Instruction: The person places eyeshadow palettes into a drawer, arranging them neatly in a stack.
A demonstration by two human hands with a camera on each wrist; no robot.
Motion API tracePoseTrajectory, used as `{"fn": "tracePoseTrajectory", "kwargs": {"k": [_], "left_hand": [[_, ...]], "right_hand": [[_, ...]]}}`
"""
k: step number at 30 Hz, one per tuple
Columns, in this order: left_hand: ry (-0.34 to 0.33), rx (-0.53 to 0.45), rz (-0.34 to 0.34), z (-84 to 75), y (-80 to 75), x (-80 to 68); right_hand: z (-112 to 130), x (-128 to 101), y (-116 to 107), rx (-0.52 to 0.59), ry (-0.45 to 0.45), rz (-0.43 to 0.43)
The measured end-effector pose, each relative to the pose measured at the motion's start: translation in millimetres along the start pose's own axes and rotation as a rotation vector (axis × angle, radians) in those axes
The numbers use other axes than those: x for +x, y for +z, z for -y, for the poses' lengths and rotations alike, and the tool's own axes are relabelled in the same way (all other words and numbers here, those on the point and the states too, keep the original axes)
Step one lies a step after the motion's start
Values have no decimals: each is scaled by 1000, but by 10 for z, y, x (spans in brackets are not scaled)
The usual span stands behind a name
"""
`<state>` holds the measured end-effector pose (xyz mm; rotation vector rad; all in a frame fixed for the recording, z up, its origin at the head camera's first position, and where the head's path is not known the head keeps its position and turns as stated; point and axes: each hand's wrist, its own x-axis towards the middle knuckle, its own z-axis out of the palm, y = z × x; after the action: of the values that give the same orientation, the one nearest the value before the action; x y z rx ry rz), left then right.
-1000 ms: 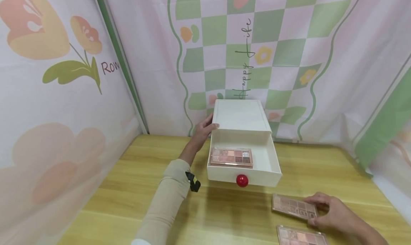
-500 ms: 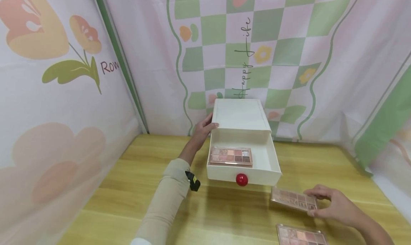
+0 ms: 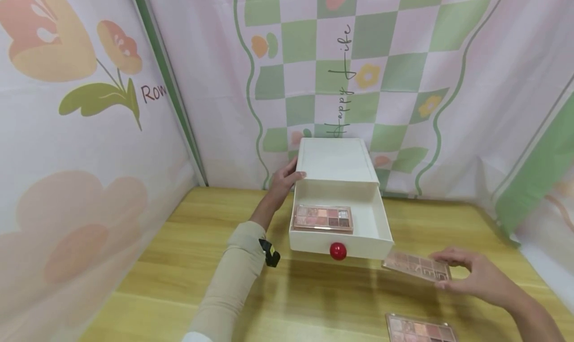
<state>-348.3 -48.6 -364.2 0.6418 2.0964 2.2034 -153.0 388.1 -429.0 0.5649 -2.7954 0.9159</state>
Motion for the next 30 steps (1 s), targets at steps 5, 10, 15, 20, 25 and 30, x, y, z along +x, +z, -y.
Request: {"fn": "tracePoseTrajectory", "kwargs": {"k": [5,10,15,20,25,30], "left_hand": [[1,18,1,2,-1,0],[16,20,6,2,1,2],[18,28,12,10,-1,4],[14,26,11,13,-7,3],[16,14,11,6,-9,1],[22,18,7,7,-10,4]], "right_hand": [[15,32,-99,-22,30,-3],[45,70,-188,-25,42,-13],[70,113,-267,-11,-5,-58],[77,145,-345,-5,-17,-70],[108,170,-408,44,30,-67],[168,220,-486,-10,10,-92]]}}
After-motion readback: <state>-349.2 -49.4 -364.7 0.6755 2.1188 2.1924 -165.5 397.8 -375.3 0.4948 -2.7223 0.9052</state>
